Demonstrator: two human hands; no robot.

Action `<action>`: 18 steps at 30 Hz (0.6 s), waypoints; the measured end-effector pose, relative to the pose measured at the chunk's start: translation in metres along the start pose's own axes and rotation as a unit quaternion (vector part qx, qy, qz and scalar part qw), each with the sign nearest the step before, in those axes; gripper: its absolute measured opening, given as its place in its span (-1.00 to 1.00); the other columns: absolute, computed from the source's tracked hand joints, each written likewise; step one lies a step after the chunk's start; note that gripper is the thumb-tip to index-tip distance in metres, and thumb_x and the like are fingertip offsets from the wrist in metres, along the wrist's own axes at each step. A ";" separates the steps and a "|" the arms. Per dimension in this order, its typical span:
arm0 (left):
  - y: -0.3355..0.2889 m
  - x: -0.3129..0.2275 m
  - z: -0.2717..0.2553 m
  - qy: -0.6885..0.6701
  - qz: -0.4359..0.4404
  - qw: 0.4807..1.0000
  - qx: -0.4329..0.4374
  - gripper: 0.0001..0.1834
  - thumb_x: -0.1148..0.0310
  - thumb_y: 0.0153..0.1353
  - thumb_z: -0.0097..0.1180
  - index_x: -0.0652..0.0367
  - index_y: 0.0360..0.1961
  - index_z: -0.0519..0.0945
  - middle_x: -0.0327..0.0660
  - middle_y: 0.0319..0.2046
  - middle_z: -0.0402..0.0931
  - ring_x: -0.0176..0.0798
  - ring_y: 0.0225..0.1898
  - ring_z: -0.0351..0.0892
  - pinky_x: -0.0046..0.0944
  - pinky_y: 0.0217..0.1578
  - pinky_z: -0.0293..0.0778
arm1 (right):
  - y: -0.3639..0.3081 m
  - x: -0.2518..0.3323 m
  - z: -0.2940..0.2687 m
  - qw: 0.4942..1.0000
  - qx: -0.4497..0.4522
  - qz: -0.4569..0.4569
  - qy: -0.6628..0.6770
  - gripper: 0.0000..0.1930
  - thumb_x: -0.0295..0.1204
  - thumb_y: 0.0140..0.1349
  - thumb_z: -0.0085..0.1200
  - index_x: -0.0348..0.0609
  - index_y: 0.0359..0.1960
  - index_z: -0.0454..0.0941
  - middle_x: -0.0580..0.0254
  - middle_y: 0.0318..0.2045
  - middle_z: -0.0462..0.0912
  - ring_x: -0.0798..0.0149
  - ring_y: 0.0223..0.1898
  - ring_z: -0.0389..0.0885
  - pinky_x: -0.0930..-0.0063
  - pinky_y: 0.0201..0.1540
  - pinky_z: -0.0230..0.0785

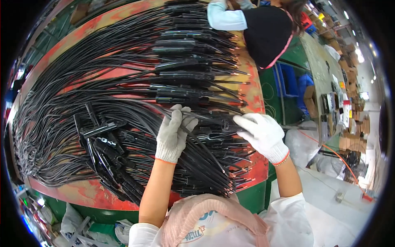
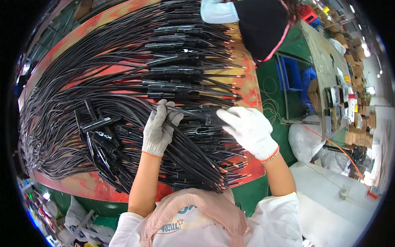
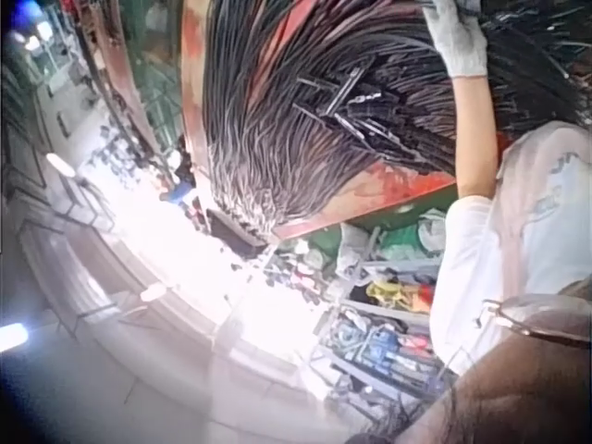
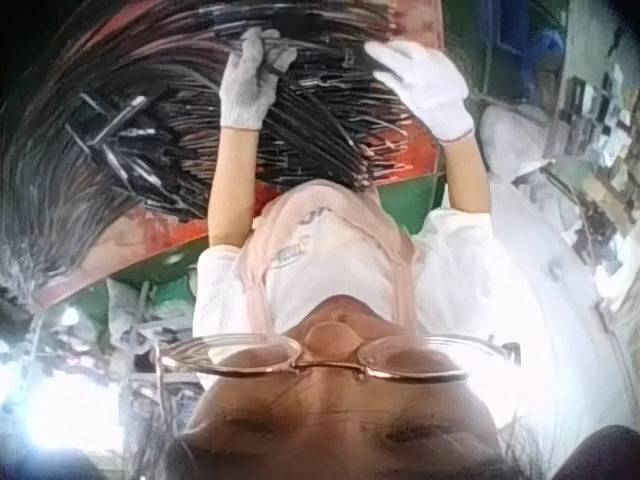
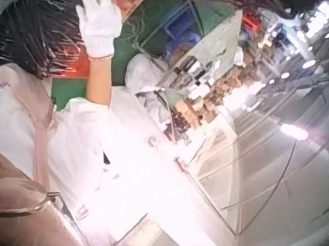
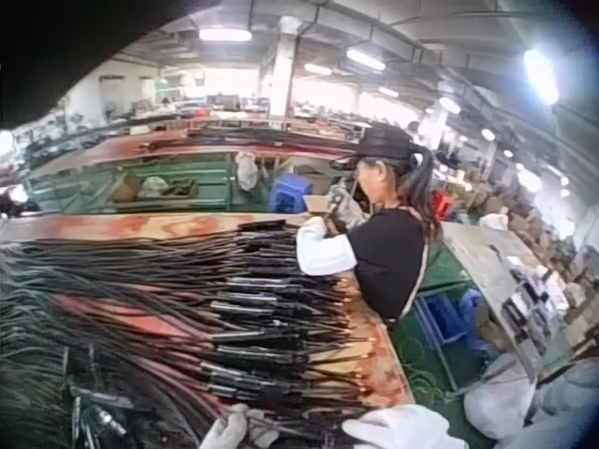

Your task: The person sorts and organizes bundles of black electrical cables with connectors by hand on a workbench.

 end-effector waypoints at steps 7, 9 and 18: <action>-0.006 -0.021 -0.001 0.037 0.008 0.998 0.053 -0.75 0.33 0.39 0.18 0.15 0.04 0.57 -0.09 -0.07 0.63 -0.14 -0.06 0.66 -0.02 0.07 0.64 | 0.003 -0.027 0.019 0.809 0.298 0.239 0.447 -0.44 -0.21 0.27 0.22 -0.17 0.26 0.50 0.07 -0.04 0.73 0.27 -0.08 0.74 0.45 0.02 0.52; -0.005 -0.018 -0.004 0.081 0.000 0.996 0.049 -0.73 0.34 0.40 0.17 0.19 0.06 0.54 -0.10 -0.06 0.63 -0.19 -0.07 0.66 -0.10 0.04 0.64 | 0.016 -0.010 0.024 0.863 0.251 0.162 0.406 -0.45 -0.18 0.27 0.23 -0.13 0.25 0.52 0.11 -0.05 0.73 0.28 -0.13 0.74 0.44 -0.05 0.54; -0.028 -0.015 -0.025 0.142 -0.059 0.985 -0.078 -0.53 0.15 0.46 0.07 0.27 0.20 0.41 -0.06 -0.05 0.58 -0.25 -0.10 0.62 -0.19 -0.03 0.64 | 0.103 0.059 0.076 0.996 0.014 -0.091 -0.005 -0.54 -0.28 0.10 0.34 0.19 0.09 0.60 0.33 -0.18 0.63 0.18 -0.19 0.65 0.26 -0.12 0.44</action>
Point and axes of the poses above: each hand's wrist, its own y-axis towards the middle knuckle, its own z-axis out of the palm, x = y × z, the point moved 6 cm from there along y, towards the middle knuckle
